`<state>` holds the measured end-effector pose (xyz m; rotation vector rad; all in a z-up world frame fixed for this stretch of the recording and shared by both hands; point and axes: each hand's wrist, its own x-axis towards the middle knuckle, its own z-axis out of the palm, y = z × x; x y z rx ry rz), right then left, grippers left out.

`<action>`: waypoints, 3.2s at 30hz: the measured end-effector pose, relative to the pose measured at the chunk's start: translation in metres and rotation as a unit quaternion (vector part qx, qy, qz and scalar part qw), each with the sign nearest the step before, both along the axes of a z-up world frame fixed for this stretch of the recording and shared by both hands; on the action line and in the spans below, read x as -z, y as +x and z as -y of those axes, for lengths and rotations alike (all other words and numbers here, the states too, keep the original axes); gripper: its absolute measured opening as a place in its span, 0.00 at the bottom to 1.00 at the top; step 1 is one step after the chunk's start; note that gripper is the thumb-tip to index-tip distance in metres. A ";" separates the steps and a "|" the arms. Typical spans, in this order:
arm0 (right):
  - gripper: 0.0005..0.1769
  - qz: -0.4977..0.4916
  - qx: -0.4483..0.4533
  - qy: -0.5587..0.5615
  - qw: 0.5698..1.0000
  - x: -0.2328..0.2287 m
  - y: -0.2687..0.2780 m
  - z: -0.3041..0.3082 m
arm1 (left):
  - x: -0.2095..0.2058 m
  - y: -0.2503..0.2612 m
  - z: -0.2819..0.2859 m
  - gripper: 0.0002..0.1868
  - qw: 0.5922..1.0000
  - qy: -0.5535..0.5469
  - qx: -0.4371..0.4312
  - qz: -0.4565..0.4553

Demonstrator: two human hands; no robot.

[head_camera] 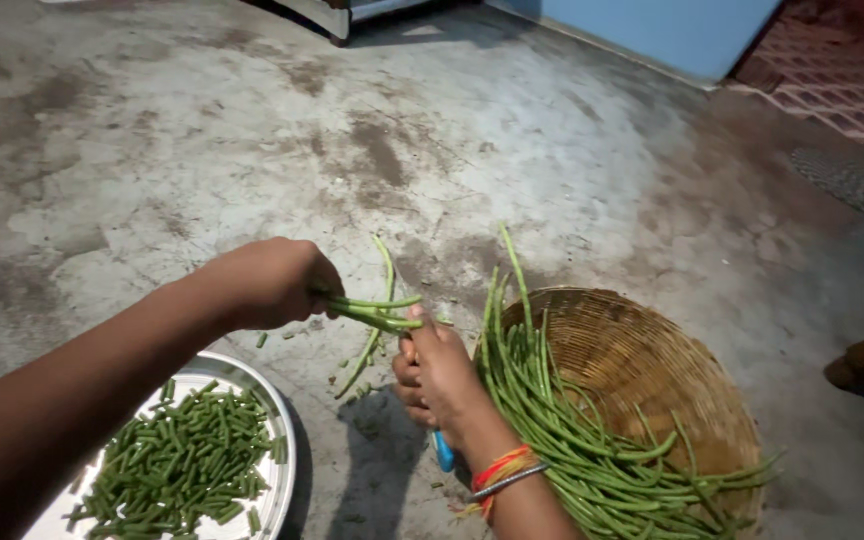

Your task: The person snaps the ends off long green beans by hand and then uses a small knife to cut them into short pieces over a metal plate. The cut pieces accumulate on the plate while whole beans remain in a woven basket.

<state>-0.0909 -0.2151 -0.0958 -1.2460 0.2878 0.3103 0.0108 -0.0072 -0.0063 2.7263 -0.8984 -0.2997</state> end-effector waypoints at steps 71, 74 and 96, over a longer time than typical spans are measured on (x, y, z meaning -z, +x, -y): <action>0.12 0.209 0.136 -0.351 0.902 -0.112 -0.030 -0.063 | -0.056 -0.061 -0.034 0.12 0.871 -0.340 -0.143 -0.324; 0.11 0.201 0.092 -0.248 0.943 -0.131 -0.037 -0.081 | -0.075 -0.067 -0.040 0.25 0.867 -0.337 -0.159 -0.331; 0.05 0.170 -0.170 0.069 0.968 -0.112 -0.066 -0.226 | -0.071 -0.144 -0.213 0.19 0.733 -0.383 -0.120 -0.549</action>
